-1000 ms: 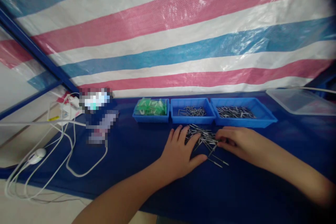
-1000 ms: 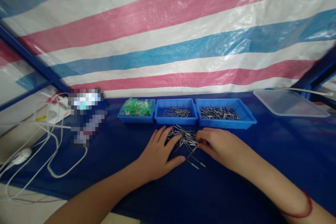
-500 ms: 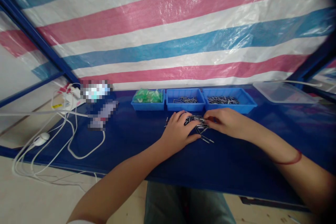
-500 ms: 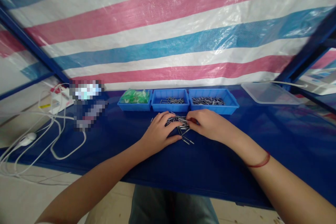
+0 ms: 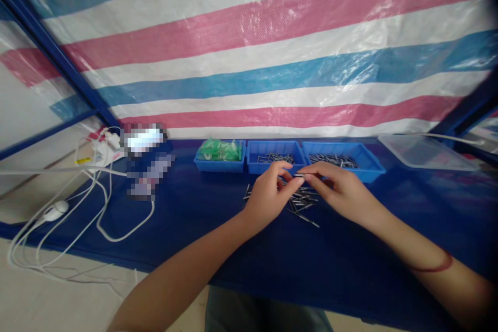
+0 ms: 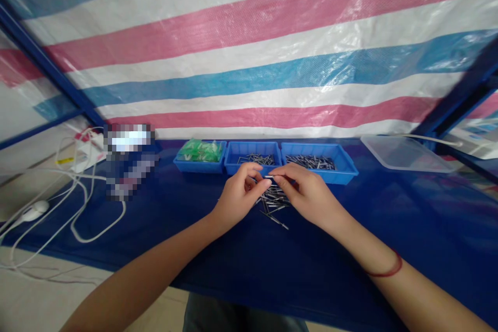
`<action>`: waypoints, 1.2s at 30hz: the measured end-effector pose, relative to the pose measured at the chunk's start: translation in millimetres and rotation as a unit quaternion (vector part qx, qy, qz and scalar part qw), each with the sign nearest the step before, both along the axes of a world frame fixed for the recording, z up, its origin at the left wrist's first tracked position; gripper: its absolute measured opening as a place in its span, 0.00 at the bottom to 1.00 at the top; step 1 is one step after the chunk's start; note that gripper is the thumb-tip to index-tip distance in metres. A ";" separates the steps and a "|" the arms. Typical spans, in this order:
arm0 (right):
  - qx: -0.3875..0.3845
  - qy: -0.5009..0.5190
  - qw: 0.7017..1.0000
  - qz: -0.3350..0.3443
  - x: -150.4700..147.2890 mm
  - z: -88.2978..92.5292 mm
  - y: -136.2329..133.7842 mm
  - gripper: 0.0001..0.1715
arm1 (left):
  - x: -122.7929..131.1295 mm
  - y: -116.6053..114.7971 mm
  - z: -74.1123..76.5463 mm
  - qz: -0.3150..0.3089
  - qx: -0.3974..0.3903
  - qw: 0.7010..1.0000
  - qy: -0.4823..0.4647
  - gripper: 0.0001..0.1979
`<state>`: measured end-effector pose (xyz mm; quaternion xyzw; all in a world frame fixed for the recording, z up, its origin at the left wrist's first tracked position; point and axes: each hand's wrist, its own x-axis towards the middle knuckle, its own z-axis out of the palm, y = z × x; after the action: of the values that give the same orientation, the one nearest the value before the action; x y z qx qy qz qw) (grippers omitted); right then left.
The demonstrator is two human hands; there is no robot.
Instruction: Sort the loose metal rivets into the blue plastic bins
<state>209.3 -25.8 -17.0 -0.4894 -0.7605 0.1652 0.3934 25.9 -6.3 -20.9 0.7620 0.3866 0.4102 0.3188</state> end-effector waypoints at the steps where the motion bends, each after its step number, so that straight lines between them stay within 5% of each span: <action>1: 0.006 -0.005 1.000 0.006 0.7 1.0 -0.3 0.13 | -0.2 -0.5 -0.6 0.001 -0.004 1.000 -0.003 0.17; 5: 0.005 0.026 0.999 0.030 -0.9 4.3 -2.3 0.11 | -3.1 -5.3 -1.2 -0.017 -0.005 1.000 -0.017 0.10; 8: -0.055 0.143 0.988 0.000 -8.1 4.2 -5.2 0.11 | -5.2 -11.2 1.4 0.006 -0.012 0.999 -0.043 0.07; 13: -0.174 0.387 0.905 -0.015 -21.8 3.6 -11.9 0.16 | -5.1 -21.4 5.5 0.022 -0.031 0.997 -0.060 0.07; 16: -0.191 0.435 0.880 -0.004 -26.4 4.4 -15.7 0.13 | -3.4 -25.8 6.5 0.010 -0.026 0.997 -0.067 0.05; 25: -0.116 0.332 0.936 -0.007 -21.4 2.9 -16.4 0.09 | -3.0 -23.0 4.3 -0.028 -0.071 0.994 -0.080 0.09; 36: -0.010 0.171 0.985 0.017 -17.8 10.1 -16.2 0.08 | -6.2 -20.1 10.4 0.018 -0.023 0.994 -0.105 0.06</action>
<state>191.5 -42.0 -6.9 -0.4451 -0.6886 0.2603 0.5099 19.6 -26.4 -10.5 0.6997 0.3741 0.4851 0.3676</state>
